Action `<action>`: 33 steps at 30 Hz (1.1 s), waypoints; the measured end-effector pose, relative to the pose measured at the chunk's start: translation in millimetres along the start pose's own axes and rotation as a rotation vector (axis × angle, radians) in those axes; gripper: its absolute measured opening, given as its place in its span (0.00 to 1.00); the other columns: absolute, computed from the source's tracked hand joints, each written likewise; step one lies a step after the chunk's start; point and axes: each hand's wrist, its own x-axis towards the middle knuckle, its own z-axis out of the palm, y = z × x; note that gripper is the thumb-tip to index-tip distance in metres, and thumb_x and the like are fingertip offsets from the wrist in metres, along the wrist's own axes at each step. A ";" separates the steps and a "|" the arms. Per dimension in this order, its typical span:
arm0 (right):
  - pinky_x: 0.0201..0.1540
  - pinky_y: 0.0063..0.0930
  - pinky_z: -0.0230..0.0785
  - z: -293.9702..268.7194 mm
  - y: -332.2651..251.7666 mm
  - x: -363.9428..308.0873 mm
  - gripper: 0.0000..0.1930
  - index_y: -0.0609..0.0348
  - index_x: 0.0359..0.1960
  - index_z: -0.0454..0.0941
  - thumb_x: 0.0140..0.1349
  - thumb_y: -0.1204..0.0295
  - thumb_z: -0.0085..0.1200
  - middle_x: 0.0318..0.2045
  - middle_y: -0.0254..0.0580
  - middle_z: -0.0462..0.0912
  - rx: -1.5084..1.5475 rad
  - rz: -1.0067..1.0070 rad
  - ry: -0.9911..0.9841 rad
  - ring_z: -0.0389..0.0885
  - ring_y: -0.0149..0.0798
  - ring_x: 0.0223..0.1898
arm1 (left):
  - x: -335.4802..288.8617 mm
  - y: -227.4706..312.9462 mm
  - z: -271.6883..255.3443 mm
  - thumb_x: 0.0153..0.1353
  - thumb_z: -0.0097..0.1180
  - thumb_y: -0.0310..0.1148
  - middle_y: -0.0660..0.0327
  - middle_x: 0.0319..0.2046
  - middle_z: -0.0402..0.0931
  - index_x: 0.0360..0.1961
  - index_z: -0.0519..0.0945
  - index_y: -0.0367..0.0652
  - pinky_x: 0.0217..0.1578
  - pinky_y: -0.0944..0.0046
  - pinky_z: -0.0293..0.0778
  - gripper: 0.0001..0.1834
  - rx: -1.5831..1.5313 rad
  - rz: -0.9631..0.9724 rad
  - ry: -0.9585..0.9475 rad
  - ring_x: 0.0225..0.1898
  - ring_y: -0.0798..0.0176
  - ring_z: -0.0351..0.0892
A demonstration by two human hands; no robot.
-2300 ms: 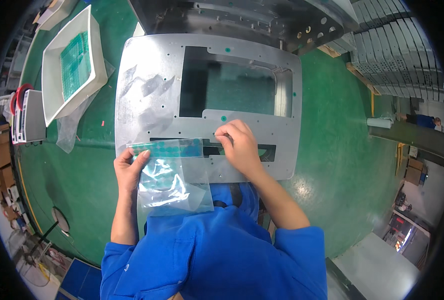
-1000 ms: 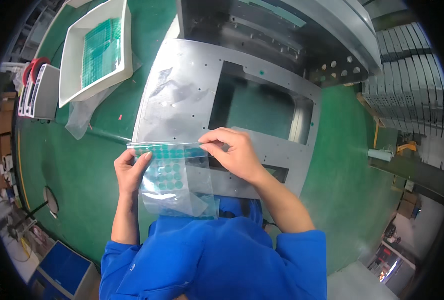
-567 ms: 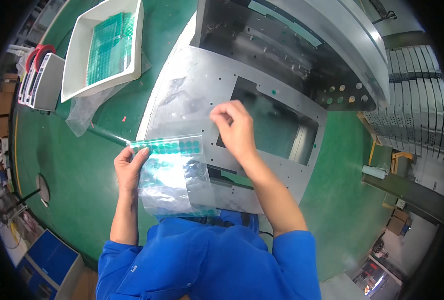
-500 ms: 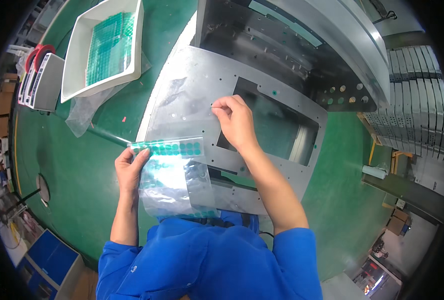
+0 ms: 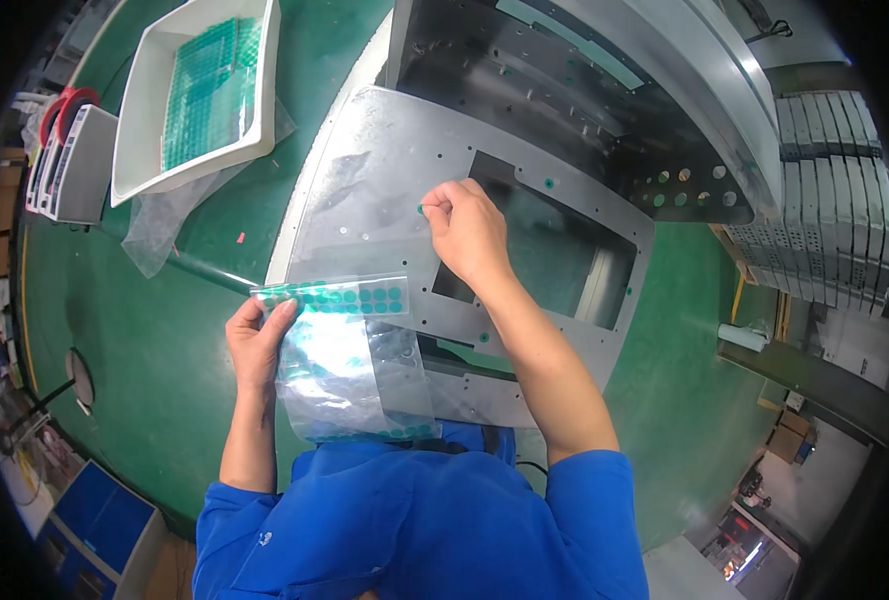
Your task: Placing small green circular stickers onto a metal fabrication frame.
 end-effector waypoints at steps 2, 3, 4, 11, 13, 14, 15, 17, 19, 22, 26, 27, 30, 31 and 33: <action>0.30 0.22 0.64 0.5 0.0 0.1 0.03 0.60 0.27 0.75 0.49 0.76 0.53 0.25 0.36 0.72 -0.007 0.000 0.005 0.70 0.30 0.23 | 0.0 -0.2 0.0 0.48 0.60 0.24 0.65 0.26 0.76 0.27 0.78 0.36 0.31 0.78 0.65 0.05 -0.004 -0.002 0.001 0.28 0.77 0.70; 0.30 0.23 0.64 1.2 0.6 0.3 0.03 0.60 0.26 0.75 0.49 0.76 0.53 0.25 0.36 0.72 -0.014 -0.004 0.009 0.70 0.31 0.23 | 0.0 -0.6 -0.4 0.48 0.60 0.24 0.65 0.26 0.76 0.28 0.78 0.36 0.30 0.78 0.65 0.05 -0.003 -0.001 0.002 0.27 0.77 0.70; 0.30 0.23 0.64 2.1 1.6 0.7 0.03 0.60 0.26 0.75 0.49 0.76 0.54 0.25 0.36 0.72 -0.022 -0.007 0.013 0.70 0.31 0.23 | 0.0 -1.1 -0.6 0.48 0.60 0.24 0.65 0.26 0.76 0.28 0.78 0.36 0.30 0.78 0.65 0.05 -0.003 0.000 0.002 0.27 0.77 0.70; 0.30 0.25 0.65 3.9 0.3 1.2 0.03 0.59 0.26 0.75 0.48 0.76 0.54 0.25 0.37 0.73 -0.089 0.003 0.023 0.72 0.33 0.24 | -0.3 -1.9 -0.9 0.48 0.60 0.24 0.65 0.26 0.76 0.28 0.78 0.36 0.30 0.77 0.65 0.05 -0.003 -0.004 0.011 0.27 0.77 0.70; 0.30 0.25 0.65 4.6 -0.9 1.2 0.03 0.58 0.25 0.75 0.48 0.76 0.54 0.25 0.37 0.73 -0.121 -0.009 0.036 0.72 0.33 0.24 | -0.3 -2.6 -1.2 0.48 0.60 0.24 0.65 0.26 0.76 0.28 0.78 0.36 0.30 0.77 0.65 0.05 -0.011 0.005 0.009 0.27 0.77 0.70; 0.30 0.25 0.65 4.4 -0.9 1.2 0.03 0.58 0.25 0.75 0.48 0.76 0.54 0.25 0.37 0.74 -0.136 -0.015 0.044 0.73 0.33 0.24 | -0.5 -2.3 -0.8 0.48 0.60 0.24 0.65 0.26 0.76 0.28 0.78 0.35 0.30 0.77 0.65 0.05 -0.010 0.010 0.007 0.27 0.77 0.70; 0.30 0.25 0.65 3.9 -0.6 1.5 0.03 0.58 0.25 0.75 0.48 0.76 0.54 0.24 0.37 0.74 -0.130 -0.014 0.040 0.73 0.33 0.24 | -0.6 -1.9 -0.4 0.48 0.60 0.24 0.65 0.26 0.76 0.28 0.78 0.35 0.30 0.77 0.65 0.05 -0.010 0.014 0.005 0.27 0.77 0.70; 0.29 0.25 0.66 2.6 -0.7 2.5 0.03 0.58 0.25 0.75 0.47 0.76 0.54 0.23 0.37 0.74 -0.119 -0.014 0.034 0.73 0.33 0.23 | -0.7 -1.3 0.3 0.48 0.60 0.24 0.65 0.26 0.76 0.28 0.78 0.35 0.30 0.78 0.65 0.06 -0.015 0.023 0.002 0.27 0.77 0.70; 0.29 0.24 0.65 0.2 -2.7 2.3 0.03 0.58 0.25 0.75 0.47 0.75 0.55 0.22 0.36 0.74 -0.085 -0.018 0.030 0.72 0.31 0.23 | -0.6 -1.2 1.0 0.48 0.60 0.24 0.65 0.26 0.76 0.28 0.78 0.35 0.29 0.78 0.65 0.05 -0.028 0.033 -0.001 0.27 0.77 0.70; 0.28 0.21 0.64 -0.4 0.3 3.5 0.05 0.58 0.26 0.76 0.46 0.75 0.57 0.21 0.33 0.73 0.010 0.020 0.000 0.69 0.28 0.22 | -0.9 -2.9 -0.6 0.48 0.60 0.24 0.65 0.25 0.76 0.28 0.78 0.35 0.29 0.78 0.65 0.05 -0.002 0.027 -0.004 0.26 0.77 0.70; 0.29 0.26 0.65 -2.4 7.9 8.3 0.10 0.52 0.28 0.76 0.42 0.70 0.59 0.18 0.33 0.72 0.106 0.095 -0.025 0.72 0.33 0.23 | -3.8 -1.1 -3.0 0.48 0.60 0.24 0.65 0.25 0.76 0.27 0.78 0.35 0.29 0.78 0.65 0.05 -0.009 0.022 -0.016 0.26 0.78 0.70; 0.27 0.25 0.63 -1.0 14.4 12.6 0.12 0.53 0.28 0.75 0.39 0.69 0.62 0.18 0.31 0.69 0.114 0.104 -0.036 0.69 0.31 0.22 | -5.6 -1.0 -4.5 0.48 0.60 0.24 0.65 0.25 0.76 0.27 0.78 0.35 0.29 0.78 0.65 0.05 -0.008 0.023 -0.025 0.26 0.78 0.70; 0.27 0.25 0.62 -5.2 19.1 21.3 0.12 0.53 0.26 0.75 0.37 0.69 0.63 0.18 0.32 0.69 0.124 0.202 -0.099 0.68 0.30 0.22 | -13.4 2.4 -6.7 0.48 0.60 0.23 0.65 0.25 0.76 0.27 0.78 0.35 0.29 0.78 0.65 0.05 -0.006 0.044 -0.079 0.26 0.78 0.70; 0.27 0.25 0.63 -6.7 18.0 20.8 0.10 0.54 0.24 0.75 0.39 0.70 0.62 0.19 0.32 0.70 0.092 0.240 -0.050 0.69 0.30 0.23 | -16.1 2.6 -8.1 0.48 0.60 0.23 0.65 0.25 0.76 0.27 0.78 0.35 0.29 0.78 0.65 0.05 0.006 0.062 -0.110 0.26 0.78 0.70; 0.30 0.24 0.64 -6.4 10.8 10.1 0.07 0.55 0.25 0.76 0.43 0.71 0.59 0.22 0.33 0.73 0.095 0.134 0.058 0.71 0.31 0.25 | -26.2 6.9 -7.1 0.48 0.59 0.23 0.67 0.23 0.75 0.26 0.78 0.36 0.26 0.79 0.64 0.04 0.022 0.110 -0.141 0.25 0.79 0.68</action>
